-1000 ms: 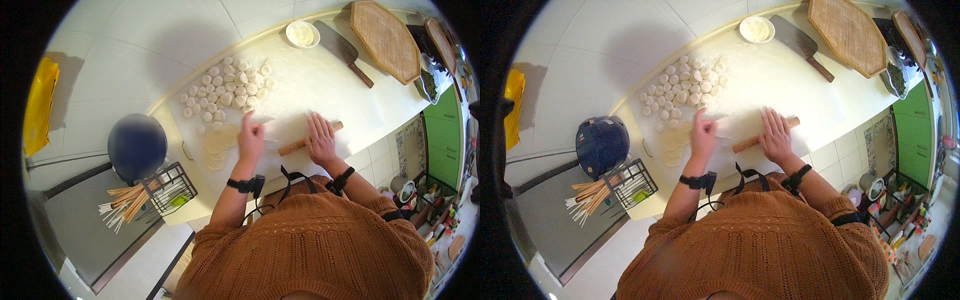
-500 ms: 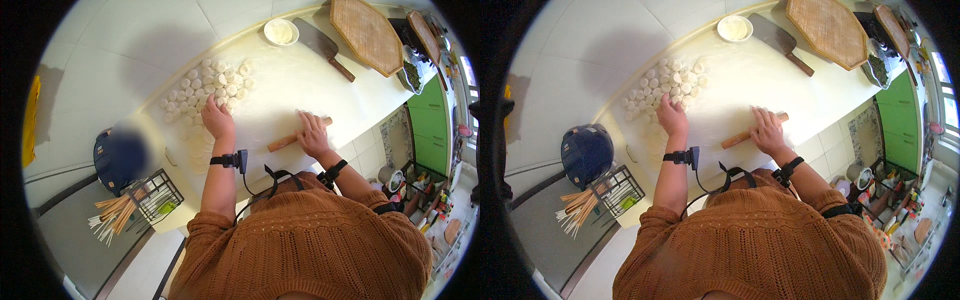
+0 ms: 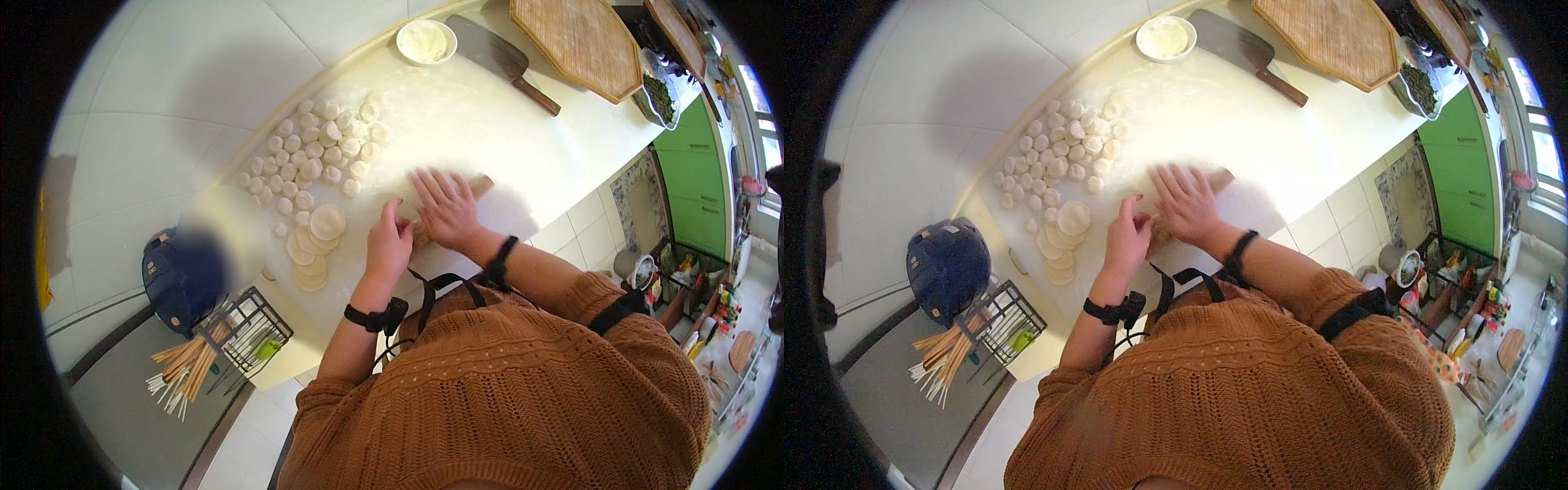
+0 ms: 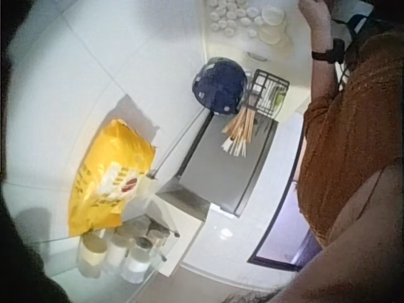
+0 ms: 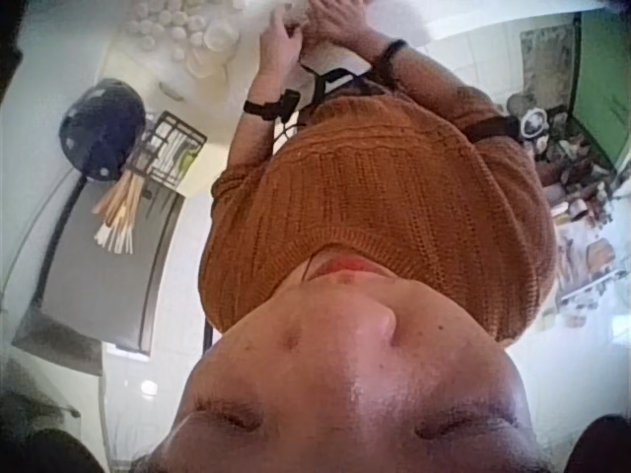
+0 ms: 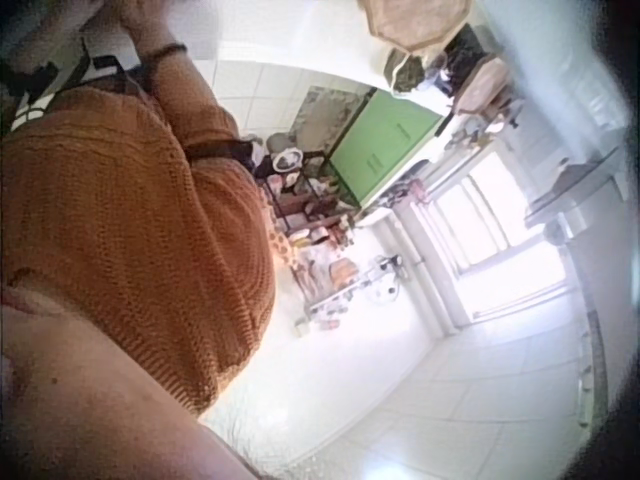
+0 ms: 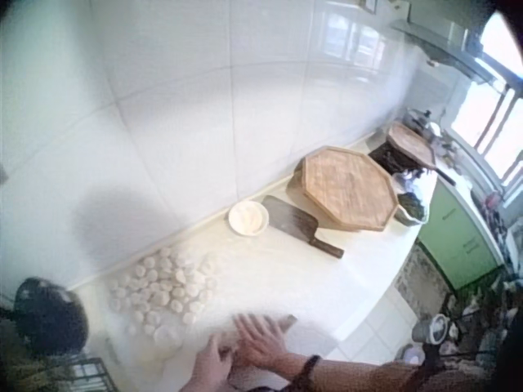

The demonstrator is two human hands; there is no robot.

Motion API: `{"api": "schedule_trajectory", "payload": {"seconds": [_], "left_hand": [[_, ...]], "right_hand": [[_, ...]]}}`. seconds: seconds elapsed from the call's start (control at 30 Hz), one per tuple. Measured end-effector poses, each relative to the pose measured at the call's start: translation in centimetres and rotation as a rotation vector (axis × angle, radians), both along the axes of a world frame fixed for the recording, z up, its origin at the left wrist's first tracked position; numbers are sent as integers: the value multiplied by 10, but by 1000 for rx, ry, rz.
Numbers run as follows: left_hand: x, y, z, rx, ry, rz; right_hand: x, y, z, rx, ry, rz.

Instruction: The person repeatedly picks small dough balls from a pile on a white countertop and flattens them into round discs using a wooden rolling pin. The flattened discs are placed in a separate pile on the counter.

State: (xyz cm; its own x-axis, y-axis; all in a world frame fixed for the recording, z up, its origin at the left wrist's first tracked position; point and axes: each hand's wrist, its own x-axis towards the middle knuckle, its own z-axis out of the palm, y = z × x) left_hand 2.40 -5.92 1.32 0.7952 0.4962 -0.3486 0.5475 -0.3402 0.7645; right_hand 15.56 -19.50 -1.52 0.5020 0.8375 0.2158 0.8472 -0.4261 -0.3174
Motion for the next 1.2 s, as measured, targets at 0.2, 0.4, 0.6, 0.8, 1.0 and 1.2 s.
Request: {"api": "schedule_trajectory", "payload": {"seconds": [0.2,0.4,0.6,0.8,1.0,1.2], "left_hand": [[18,20,3,-30,-53,-58],[-19,9,4,-20,28,200],[5,24,3,163,44,8],[-8,36,-4,10,29,37],[-24,21,-9,11,-64,229],[-7,17,-8,126,-39,65]], "right_hand": [[6,29,11,16,39,-33],[-25,-38,26,-227,18,7],[11,59,3,3,-47,-130],[-15,-12,19,-132,65,-54],[-37,-51,11,-215,107,-32],[-17,-36,7,-56,154,2]]}}
